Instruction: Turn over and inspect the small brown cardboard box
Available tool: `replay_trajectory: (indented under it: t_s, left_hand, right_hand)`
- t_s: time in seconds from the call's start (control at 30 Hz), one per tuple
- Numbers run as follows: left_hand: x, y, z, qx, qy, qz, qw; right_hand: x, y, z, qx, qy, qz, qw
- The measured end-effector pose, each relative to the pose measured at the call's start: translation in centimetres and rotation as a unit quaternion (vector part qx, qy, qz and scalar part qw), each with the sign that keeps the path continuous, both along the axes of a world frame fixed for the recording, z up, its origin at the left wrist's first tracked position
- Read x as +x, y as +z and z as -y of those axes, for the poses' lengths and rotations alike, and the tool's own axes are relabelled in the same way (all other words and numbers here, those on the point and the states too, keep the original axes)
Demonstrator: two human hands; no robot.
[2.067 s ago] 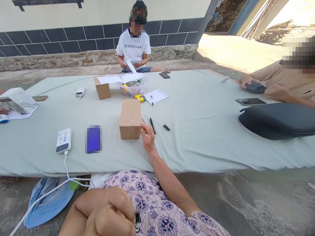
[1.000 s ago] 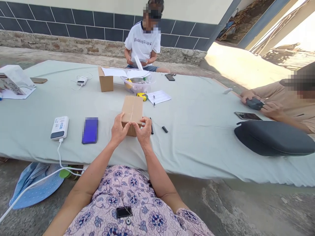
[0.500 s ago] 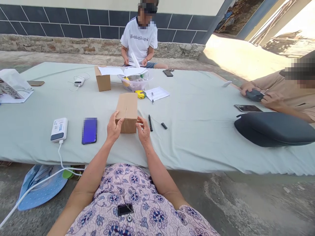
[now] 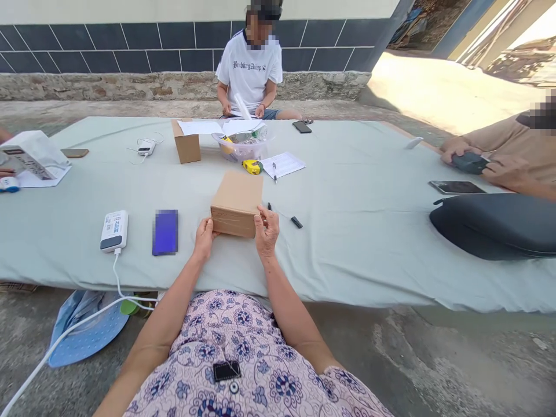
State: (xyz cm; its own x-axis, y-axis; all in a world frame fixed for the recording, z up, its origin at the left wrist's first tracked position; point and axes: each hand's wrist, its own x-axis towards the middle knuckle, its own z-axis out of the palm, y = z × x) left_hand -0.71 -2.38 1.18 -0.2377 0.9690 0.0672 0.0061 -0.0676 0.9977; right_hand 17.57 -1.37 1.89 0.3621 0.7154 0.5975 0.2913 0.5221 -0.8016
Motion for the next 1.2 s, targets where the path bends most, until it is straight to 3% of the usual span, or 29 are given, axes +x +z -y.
replay_trajectory:
  t_s: [0.17,0.27,0.33,0.47,0.63,0.8,0.97,1.2]
  left_hand:
    - [-0.4,1.5,0.4,0.055,0.046,-0.065,0.995]
    - [-0.4,2.7,0.4,0.099,0.027,-0.088,0.991]
    - [-0.1,3.5,0.2,0.099,0.014,-0.097,0.99]
    - [0.3,4.4,0.2,0.066,0.048,-0.165,0.983]
    - [0.4,4.2,1.1,0.117,0.057,-0.258,0.957]
    - [0.4,3.8,1.0,0.13,0.044,-0.24,0.961]
    - [0.3,3.3,0.5,0.134,0.043,-0.261,0.955]
    - [0.3,2.6,0.3,0.138,0.063,-0.276,0.949]
  right_hand:
    - [-0.7,0.0,0.1,-0.004,0.013,0.022,1.0]
    - [-1.2,0.0,0.2,-0.002,0.022,0.027,0.999]
    - [-1.2,0.0,0.2,-0.002,0.022,0.028,0.999]
    - [-0.9,0.0,0.3,0.004,0.015,0.017,1.0]
    - [-0.8,0.0,0.3,0.028,0.004,0.024,0.999]
    - [-1.2,-0.3,0.5,0.058,0.013,0.079,0.995]
    - [-1.3,-0.5,0.5,0.029,0.006,0.115,0.993]
    - [-1.4,-0.5,0.5,-0.013,0.022,0.08,0.996]
